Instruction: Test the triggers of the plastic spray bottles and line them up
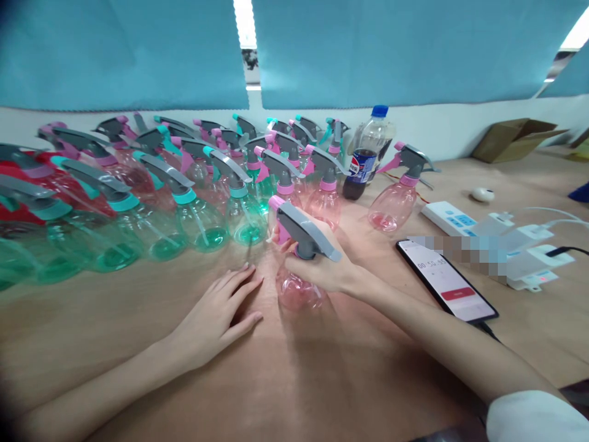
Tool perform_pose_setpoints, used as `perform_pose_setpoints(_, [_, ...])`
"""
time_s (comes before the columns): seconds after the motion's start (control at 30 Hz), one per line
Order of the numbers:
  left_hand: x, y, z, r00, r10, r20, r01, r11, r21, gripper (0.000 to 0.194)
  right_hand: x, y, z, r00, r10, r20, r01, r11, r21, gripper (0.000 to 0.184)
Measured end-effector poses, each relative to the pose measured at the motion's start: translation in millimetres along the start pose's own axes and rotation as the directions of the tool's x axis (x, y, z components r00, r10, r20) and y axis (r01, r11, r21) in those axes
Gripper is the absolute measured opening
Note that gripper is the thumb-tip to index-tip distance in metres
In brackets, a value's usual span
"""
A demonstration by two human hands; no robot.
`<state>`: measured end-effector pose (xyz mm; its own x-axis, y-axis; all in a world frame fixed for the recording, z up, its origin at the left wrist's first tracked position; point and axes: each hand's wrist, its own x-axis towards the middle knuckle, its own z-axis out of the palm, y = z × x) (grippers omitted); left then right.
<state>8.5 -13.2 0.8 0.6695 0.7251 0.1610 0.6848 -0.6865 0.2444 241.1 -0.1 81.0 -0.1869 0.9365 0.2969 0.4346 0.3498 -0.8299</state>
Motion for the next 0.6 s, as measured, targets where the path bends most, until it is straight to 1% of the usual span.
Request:
perform_pose_setpoints(0.17, [0.0, -0.1, 0.7, 1.0, 0.0, 0.011, 0.0, 1.0, 0.015, 0.052, -0.2, -1.6, 0.0, 1.0, 0.0, 0.018, -0.001, 0.999, 0.036, 0.012])
perform_pose_setpoints(0.33, [-0.1, -0.6, 0.5, 1.0, -0.001, 0.024, 0.0, 1.0, 0.029, 0.053, 1.5, 2.6, 1.1, 0.999, 0.036, 0.033, -0.036, 0.999, 0.007, 0.008])
perform_pose_setpoints(0.43, [-0.4, -0.6, 0.1, 1.0, 0.001, 0.021, -0.002, 0.999, 0.032, 0.053, 1.4, 6.8, 1.8, 0.999, 0.028, 0.044, -0.027, 0.999, -0.039, 0.015])
perform_pose_setpoints(0.6, [-0.6, -0.2, -0.1, 1.0, -0.003, 0.019, 0.003, 1.0, 0.025, 0.052, 0.1, 10.0, 3.2, 1.0, 0.011, 0.018, -0.01, 0.996, -0.087, 0.027])
